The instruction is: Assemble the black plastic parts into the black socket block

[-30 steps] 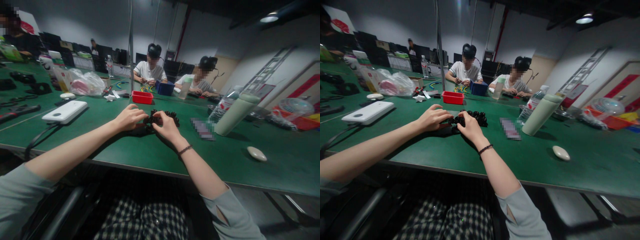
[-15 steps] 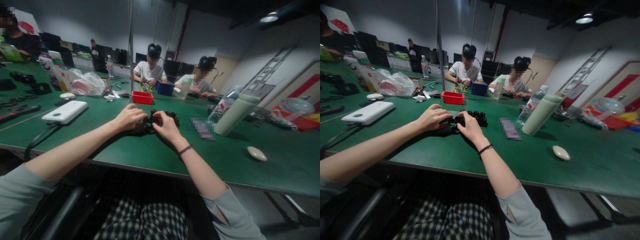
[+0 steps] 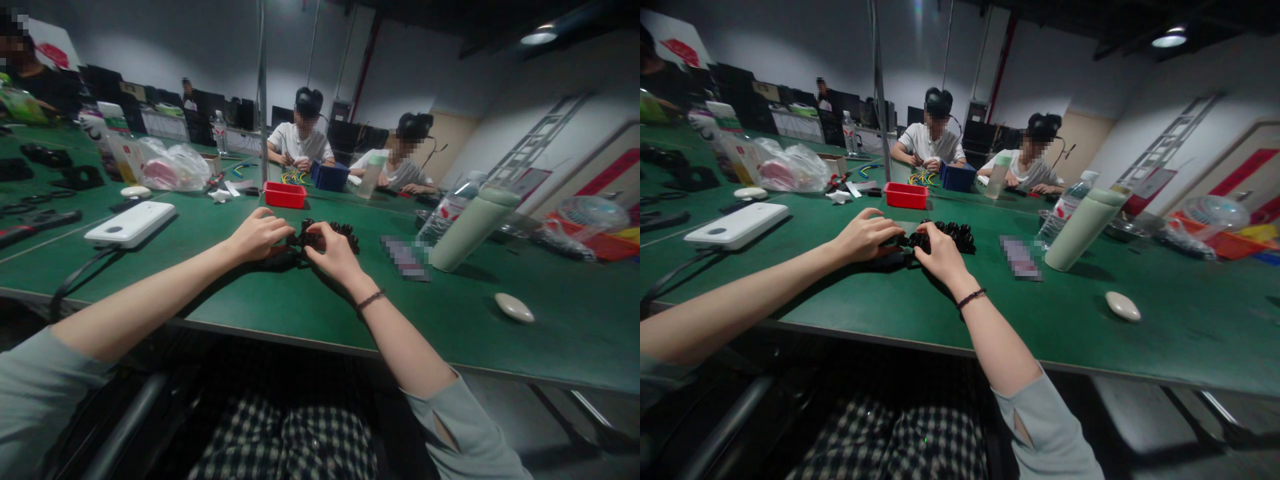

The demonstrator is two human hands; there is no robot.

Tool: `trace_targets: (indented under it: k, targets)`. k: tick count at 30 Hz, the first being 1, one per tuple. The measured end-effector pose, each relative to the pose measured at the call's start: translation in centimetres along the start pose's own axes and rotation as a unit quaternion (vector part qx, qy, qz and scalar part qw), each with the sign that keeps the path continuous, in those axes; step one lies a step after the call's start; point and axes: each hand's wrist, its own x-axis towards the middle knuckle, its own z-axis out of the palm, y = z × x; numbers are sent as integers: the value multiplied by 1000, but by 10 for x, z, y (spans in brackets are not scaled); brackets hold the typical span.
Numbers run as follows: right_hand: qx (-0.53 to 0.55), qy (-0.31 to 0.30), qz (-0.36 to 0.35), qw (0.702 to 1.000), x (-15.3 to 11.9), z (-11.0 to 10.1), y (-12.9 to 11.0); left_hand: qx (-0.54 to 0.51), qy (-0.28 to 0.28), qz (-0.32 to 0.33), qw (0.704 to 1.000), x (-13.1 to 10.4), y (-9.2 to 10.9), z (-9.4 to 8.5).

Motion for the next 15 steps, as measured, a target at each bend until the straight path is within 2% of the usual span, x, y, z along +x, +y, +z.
trace_targets:
  k: [15]
  targets:
    - [7,-6,6,1000,-1,-1,-1,-13,-8,-5,1000,0,0,0]
